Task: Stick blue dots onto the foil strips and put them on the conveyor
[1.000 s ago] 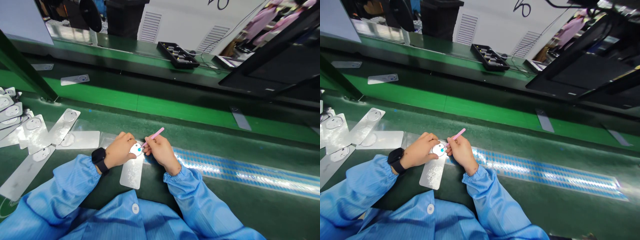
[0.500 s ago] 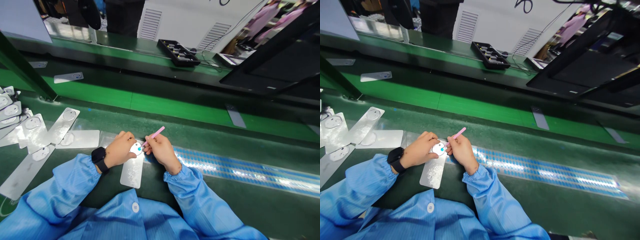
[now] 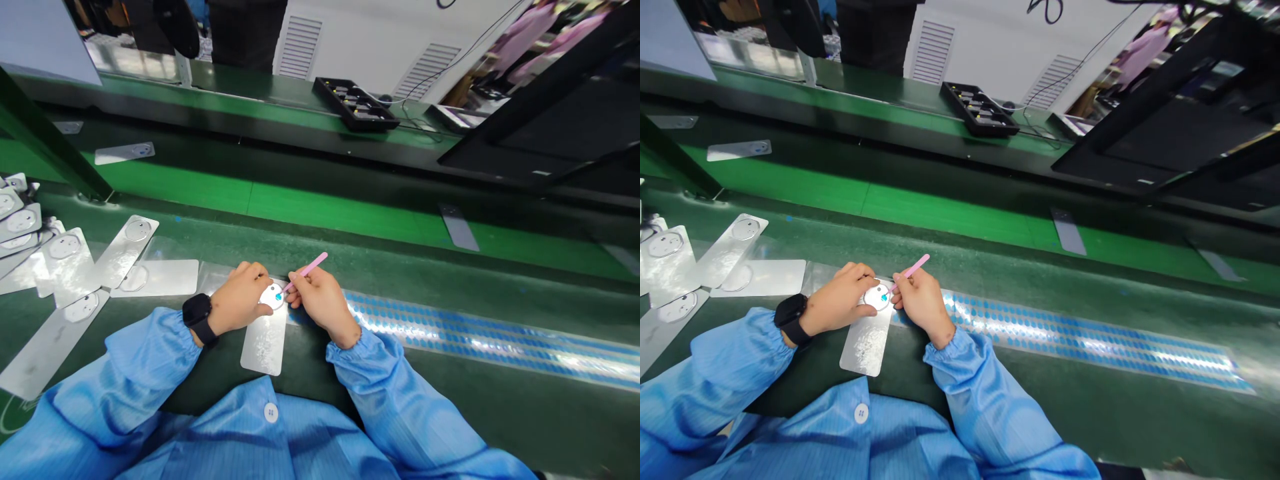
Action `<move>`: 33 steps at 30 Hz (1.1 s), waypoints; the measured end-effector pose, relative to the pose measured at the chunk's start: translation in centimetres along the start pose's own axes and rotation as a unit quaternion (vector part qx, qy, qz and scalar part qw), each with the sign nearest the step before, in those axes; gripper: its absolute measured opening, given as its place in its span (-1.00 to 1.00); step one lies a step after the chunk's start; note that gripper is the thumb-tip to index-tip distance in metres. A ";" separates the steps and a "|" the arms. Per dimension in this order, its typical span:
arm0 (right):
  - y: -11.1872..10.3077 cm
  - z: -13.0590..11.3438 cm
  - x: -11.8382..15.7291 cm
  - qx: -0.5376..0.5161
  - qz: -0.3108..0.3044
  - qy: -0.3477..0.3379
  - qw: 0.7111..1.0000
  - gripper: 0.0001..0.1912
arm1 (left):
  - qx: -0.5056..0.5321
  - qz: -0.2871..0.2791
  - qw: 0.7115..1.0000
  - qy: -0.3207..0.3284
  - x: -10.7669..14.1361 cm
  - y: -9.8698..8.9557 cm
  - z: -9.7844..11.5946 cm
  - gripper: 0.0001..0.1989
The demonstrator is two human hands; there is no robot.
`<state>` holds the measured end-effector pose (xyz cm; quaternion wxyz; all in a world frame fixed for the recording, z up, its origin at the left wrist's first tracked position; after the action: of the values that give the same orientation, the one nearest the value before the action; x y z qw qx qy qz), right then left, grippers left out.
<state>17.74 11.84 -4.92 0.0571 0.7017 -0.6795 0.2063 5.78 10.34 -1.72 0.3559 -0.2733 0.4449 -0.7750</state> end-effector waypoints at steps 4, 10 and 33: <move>0.0 -0.1 0.0 0.005 0.005 -0.005 1.000 -0.84 | 0.005 -0.015 1.000 -0.013 0.0 0.1 -0.1 -0.62; -0.1 -0.3 0.1 0.025 0.005 -0.020 0.999 -0.84 | 0.007 -0.013 1.000 -0.012 0.1 0.2 0.0 -0.62; -2.2 -5.1 3.4 0.203 0.132 -0.234 0.942 -0.85 | -0.017 -0.026 0.999 -0.024 0.4 0.8 0.0 -0.77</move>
<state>18.80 10.72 1.43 -0.2751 0.6311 -0.7037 0.1756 5.80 9.71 -2.35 0.3414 -0.3094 0.4420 -0.7697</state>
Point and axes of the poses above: each hand's wrist, its own x-axis away from the middle knuckle, its own y-axis out of the palm, z = x × y, the point moved 10 cm from there along -x, towards the middle knuckle, and after that the axes turned 2 degrees about y, right-handed, at the moved point
